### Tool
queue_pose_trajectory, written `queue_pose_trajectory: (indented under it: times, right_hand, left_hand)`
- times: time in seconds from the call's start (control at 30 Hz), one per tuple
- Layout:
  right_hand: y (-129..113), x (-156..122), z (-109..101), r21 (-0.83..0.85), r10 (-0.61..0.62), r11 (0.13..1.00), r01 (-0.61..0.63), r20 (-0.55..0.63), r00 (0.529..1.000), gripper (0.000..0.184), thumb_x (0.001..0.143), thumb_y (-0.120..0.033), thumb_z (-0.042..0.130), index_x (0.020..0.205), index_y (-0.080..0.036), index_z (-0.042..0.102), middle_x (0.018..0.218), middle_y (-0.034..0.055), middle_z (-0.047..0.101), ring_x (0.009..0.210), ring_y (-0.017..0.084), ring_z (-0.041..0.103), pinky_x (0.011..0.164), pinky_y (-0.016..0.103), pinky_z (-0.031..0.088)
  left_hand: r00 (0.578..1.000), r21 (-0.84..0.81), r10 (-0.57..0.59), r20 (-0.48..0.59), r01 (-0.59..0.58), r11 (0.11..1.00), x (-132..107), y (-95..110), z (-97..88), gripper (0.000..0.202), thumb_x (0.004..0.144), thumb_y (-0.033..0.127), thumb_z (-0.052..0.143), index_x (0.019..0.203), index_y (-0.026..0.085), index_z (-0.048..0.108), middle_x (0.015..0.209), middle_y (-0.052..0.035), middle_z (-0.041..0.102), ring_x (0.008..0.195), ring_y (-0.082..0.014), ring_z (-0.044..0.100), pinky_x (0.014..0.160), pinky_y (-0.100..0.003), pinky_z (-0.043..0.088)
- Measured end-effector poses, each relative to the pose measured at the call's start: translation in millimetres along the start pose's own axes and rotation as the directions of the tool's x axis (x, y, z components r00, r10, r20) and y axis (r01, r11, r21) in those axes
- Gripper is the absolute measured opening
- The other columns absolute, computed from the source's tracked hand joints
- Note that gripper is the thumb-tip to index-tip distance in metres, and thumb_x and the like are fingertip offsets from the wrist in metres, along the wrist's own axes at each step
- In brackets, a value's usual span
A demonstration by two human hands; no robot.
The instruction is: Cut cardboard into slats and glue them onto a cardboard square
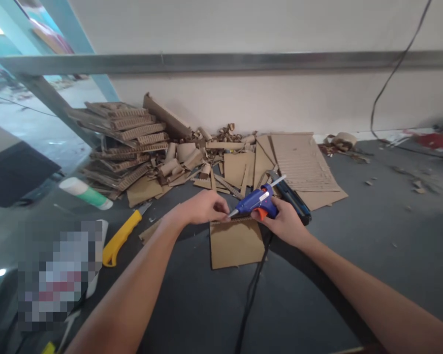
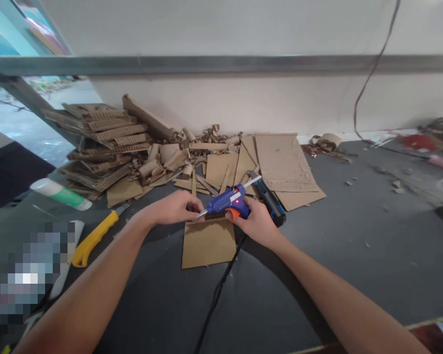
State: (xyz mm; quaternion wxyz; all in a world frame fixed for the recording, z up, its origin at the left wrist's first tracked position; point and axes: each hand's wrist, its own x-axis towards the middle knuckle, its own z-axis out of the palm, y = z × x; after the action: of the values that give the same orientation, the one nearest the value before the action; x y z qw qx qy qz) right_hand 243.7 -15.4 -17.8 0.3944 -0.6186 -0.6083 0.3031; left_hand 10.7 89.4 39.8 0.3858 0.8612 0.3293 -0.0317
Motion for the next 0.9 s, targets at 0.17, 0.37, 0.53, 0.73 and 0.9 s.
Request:
queue_pose_trajectory:
  times: [0.17,0.37,0.53,0.73,0.9]
  right_hand:
    - [-1.0,-1.3,2.9,-0.062,0.032,0.998,-0.034,-0.032,0.999,0.039,0.073,-0.051,0.073,0.092,-0.017,0.066,0.075,0.0039,0.066,0.067,0.020,0.058,0.058,0.029,0.044]
    - [-4.0,3.0,3.8,-0.084,0.057,0.995,-0.058,-0.016,0.998,0.035,0.070,-0.047,0.075,0.087,-0.018,0.064,0.072,0.0033,0.065,0.062,0.018,0.054,0.055,0.028,0.041]
    - [-5.4,0.9,3.9,-0.079,0.056,0.995,-0.057,-0.020,0.998,0.036,0.071,-0.048,0.074,0.088,-0.017,0.064,0.074,0.0038,0.065,0.063,0.018,0.054,0.056,0.028,0.042]
    - [-4.6,-7.9,0.3,0.039,0.078,0.997,-0.072,-0.183,0.980,0.034,0.077,-0.051,0.067,0.087,-0.019,0.065,0.070,0.0031,0.065,0.062,0.018,0.055,0.056,0.028,0.044]
    - [-3.6,-8.5,-4.8,0.090,0.134,0.989,-0.120,-0.174,0.976,0.034,0.077,-0.052,0.067,0.087,-0.020,0.063,0.055,-0.0012,0.055,0.052,0.017,0.050,0.049,0.027,0.039]
  left_hand:
    - [1.000,-0.003,0.004,0.013,-0.004,1.000,4.6,3.6,2.2,0.020,0.077,0.038,0.069,0.075,0.019,0.072,0.068,-0.0001,0.066,0.061,-0.0141,0.056,0.055,-0.024,0.035]
    - [1.000,0.013,0.003,-0.001,-0.003,1.000,5.1,4.3,2.8,0.029,0.075,0.043,0.069,0.063,0.017,0.063,0.057,0.0029,0.051,0.053,-0.0107,0.042,0.052,-0.025,0.028]
    - [1.000,0.003,-0.019,-0.004,0.019,1.000,6.7,3.4,4.5,0.032,0.074,0.045,0.071,0.061,0.017,0.062,0.056,0.0034,0.051,0.054,-0.0103,0.042,0.052,-0.025,0.027]
    - [1.000,0.021,0.020,0.023,-0.020,1.000,3.4,6.0,-1.4,0.016,0.079,0.035,0.068,0.079,0.020,0.075,0.075,-0.0007,0.071,0.068,-0.0149,0.061,0.060,-0.023,0.040]
    - [1.000,-0.011,0.015,0.005,-0.015,1.000,-8.4,4.8,-14.7,0.021,0.083,0.036,0.066,0.096,0.024,0.077,0.093,-0.0023,0.076,0.085,-0.0191,0.068,0.070,-0.023,0.047]
